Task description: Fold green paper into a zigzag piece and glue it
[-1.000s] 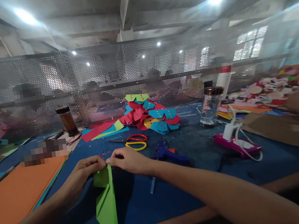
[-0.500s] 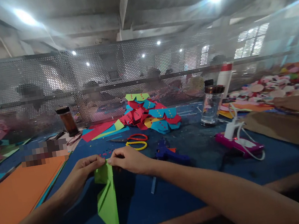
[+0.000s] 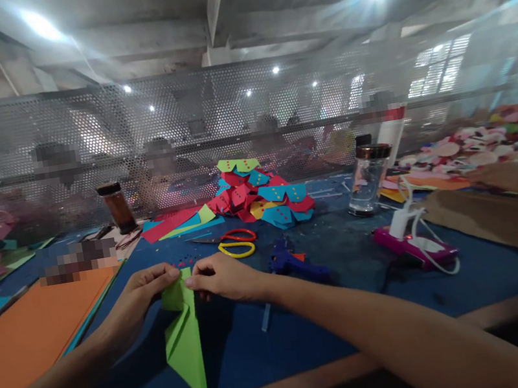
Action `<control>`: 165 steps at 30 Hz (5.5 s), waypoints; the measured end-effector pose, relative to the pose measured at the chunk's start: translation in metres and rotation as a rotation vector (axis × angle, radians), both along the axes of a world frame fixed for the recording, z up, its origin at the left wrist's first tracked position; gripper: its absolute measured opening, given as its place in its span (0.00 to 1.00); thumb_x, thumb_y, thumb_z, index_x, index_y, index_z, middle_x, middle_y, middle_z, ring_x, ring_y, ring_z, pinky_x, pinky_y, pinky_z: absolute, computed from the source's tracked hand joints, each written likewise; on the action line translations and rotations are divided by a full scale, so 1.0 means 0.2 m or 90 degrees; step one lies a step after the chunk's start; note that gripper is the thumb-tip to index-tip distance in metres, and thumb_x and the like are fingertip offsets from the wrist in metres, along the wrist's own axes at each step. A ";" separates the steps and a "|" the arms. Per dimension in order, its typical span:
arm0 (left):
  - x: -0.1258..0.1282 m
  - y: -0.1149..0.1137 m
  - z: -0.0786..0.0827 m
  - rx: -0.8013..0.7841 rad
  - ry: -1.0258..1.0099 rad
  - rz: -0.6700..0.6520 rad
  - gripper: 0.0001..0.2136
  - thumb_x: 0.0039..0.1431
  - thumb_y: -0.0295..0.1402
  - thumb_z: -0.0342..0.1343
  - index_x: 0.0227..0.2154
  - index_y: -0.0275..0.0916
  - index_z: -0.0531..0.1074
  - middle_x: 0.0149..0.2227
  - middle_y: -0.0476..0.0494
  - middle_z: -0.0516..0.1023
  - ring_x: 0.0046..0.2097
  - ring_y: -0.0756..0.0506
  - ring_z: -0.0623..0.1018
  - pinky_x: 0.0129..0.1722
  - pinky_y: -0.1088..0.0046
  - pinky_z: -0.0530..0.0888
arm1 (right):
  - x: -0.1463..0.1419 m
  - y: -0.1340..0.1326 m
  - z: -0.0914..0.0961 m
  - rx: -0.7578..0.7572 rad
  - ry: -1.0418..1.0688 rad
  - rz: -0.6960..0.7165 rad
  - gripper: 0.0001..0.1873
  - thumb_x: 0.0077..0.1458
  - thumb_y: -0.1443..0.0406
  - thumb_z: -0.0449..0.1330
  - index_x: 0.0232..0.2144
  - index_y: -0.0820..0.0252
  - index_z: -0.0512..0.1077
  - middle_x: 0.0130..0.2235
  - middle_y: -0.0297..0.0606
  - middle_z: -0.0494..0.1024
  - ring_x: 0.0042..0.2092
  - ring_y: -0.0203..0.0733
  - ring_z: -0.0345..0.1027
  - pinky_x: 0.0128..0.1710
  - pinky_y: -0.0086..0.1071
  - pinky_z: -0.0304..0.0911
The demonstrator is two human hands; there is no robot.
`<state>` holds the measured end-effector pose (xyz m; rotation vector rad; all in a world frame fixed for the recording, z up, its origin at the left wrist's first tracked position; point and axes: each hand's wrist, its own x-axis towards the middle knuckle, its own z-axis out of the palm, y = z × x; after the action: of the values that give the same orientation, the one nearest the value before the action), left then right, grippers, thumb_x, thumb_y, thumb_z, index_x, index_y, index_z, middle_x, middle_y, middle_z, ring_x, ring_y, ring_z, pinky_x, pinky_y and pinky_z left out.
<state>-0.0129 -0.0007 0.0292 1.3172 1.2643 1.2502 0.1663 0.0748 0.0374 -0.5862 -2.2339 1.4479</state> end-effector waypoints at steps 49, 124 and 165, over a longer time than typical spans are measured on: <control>-0.01 0.01 0.01 0.055 -0.017 0.077 0.18 0.50 0.47 0.63 0.21 0.36 0.70 0.20 0.54 0.65 0.23 0.53 0.62 0.25 0.77 0.59 | 0.02 -0.02 0.00 0.043 -0.061 0.067 0.20 0.55 0.51 0.61 0.26 0.62 0.68 0.24 0.32 0.73 0.27 0.34 0.67 0.28 0.27 0.60; 0.00 0.02 -0.02 0.010 -0.060 -0.039 0.15 0.49 0.44 0.66 0.24 0.35 0.76 0.25 0.47 0.76 0.29 0.47 0.74 0.30 0.73 0.67 | 0.00 0.02 0.00 0.039 0.062 -0.052 0.20 0.51 0.50 0.63 0.24 0.60 0.67 0.23 0.31 0.72 0.25 0.36 0.66 0.28 0.30 0.63; 0.03 0.00 -0.02 -0.034 -0.030 -0.100 0.14 0.46 0.43 0.68 0.23 0.35 0.79 0.19 0.52 0.71 0.23 0.52 0.66 0.24 0.77 0.59 | 0.00 0.02 -0.04 0.177 0.026 -0.085 0.16 0.59 0.54 0.59 0.27 0.60 0.69 0.25 0.32 0.73 0.28 0.36 0.66 0.28 0.28 0.60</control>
<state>-0.0066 0.0002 0.0256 1.3139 1.1308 1.1241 0.1671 0.0794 0.0288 -0.5939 -2.2639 1.0512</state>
